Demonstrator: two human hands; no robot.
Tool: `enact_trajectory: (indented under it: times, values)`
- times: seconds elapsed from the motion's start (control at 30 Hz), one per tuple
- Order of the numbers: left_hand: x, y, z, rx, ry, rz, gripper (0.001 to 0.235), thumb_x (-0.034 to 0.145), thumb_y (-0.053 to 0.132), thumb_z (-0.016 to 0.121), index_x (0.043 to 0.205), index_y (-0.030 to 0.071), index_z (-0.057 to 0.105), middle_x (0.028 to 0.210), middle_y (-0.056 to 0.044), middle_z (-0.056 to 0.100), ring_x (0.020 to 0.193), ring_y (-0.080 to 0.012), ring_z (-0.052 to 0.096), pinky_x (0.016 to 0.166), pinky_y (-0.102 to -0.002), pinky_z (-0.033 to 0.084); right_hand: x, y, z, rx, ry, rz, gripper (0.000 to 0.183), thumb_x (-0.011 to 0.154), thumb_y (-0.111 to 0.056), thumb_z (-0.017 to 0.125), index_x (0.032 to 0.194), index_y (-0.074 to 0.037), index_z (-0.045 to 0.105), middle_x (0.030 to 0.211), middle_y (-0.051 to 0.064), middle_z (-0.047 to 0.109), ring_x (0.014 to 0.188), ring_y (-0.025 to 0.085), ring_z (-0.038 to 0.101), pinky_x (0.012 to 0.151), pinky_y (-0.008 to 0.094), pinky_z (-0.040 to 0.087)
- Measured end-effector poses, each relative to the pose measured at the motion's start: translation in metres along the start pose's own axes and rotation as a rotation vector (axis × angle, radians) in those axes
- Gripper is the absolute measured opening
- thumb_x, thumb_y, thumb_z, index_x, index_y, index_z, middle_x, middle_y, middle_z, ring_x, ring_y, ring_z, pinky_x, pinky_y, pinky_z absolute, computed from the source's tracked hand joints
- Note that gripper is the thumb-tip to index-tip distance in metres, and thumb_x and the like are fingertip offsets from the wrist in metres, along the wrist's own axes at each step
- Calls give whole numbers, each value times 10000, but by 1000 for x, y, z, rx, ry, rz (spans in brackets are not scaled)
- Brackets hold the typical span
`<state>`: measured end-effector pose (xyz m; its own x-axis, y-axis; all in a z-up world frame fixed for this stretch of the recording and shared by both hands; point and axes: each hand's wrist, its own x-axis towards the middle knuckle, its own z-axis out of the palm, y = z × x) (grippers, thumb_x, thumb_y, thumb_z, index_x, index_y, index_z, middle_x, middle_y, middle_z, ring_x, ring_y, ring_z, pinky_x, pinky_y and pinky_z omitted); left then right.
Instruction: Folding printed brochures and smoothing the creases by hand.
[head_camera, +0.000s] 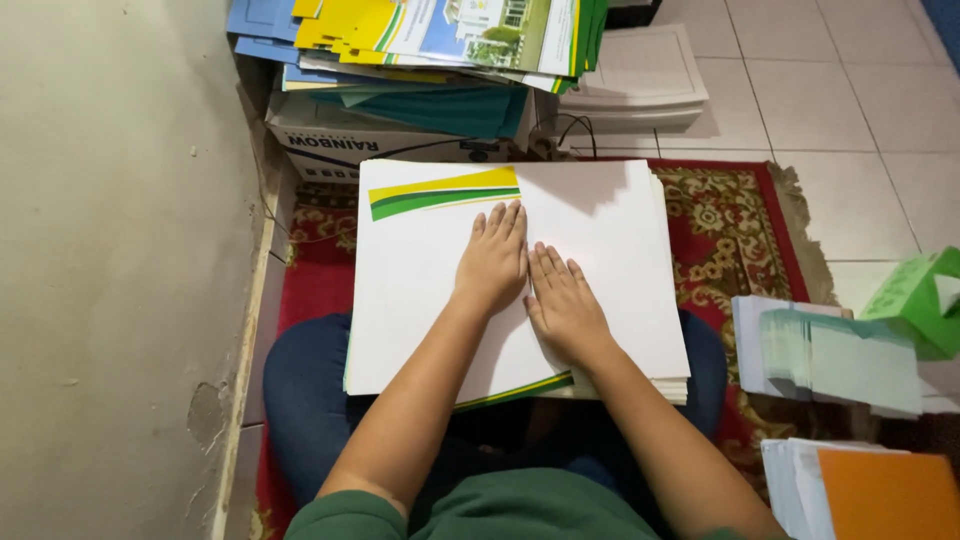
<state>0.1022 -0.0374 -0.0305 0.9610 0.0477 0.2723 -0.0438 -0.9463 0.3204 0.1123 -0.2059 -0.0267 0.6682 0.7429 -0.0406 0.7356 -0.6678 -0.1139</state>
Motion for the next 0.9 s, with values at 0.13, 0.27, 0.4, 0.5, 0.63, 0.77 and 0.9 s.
enact_trajectory:
  times: [0.13,0.27,0.4,0.5,0.63,0.77,0.9]
  values:
    - [2,-3,10,-21,54,-2,585,957,220,399,1496,0,455,1557,-188,453,1457,-358,409,1191,-537,285,3,-1,-2,-22,0,-15,662,1046,-386,280,1615,-51,220,1689,139,206,1558,261,172,1243,431,65]
    - [5,-9,27,27,294,-125,586,912,196,480,1416,-103,504,1475,-304,495,1396,-443,462,1137,-566,351,-3,-1,2,-8,-36,8,682,1054,-406,256,1616,-27,186,1693,168,164,1564,277,139,1242,436,54]
    - [4,-13,41,36,309,-182,594,898,176,456,1417,-110,498,1489,-305,480,1422,-435,435,1168,-560,301,-23,-10,2,-34,-54,40,696,1060,-431,247,1609,-8,183,1686,195,161,1564,298,128,1249,437,51]
    - [4,-14,45,34,286,-188,597,891,150,446,1427,-112,483,1505,-310,459,1438,-439,412,1175,-561,280,-15,-6,7,-3,-70,39,703,1061,-436,225,1613,-5,160,1690,200,136,1566,302,112,1248,444,33]
    - [4,-11,35,29,265,-201,619,879,159,454,1432,-119,467,1508,-314,451,1444,-445,399,1176,-569,270,25,10,14,-48,-57,10,703,1073,-451,229,1614,-8,166,1691,201,136,1567,300,118,1249,446,41]
    - [6,-11,37,-10,252,-210,659,869,180,463,1447,-134,434,1509,-335,436,1448,-462,383,1175,-585,251,76,23,18,-54,32,-22,665,1049,-336,297,1614,-7,177,1686,212,160,1559,334,155,1251,464,94]
    - [9,-14,44,-36,300,-217,620,905,202,447,1429,-130,459,1479,-329,472,1426,-451,418,1158,-569,268,107,29,14,-47,71,-50,674,1062,-373,312,1616,-11,187,1682,207,190,1555,337,182,1250,467,113]
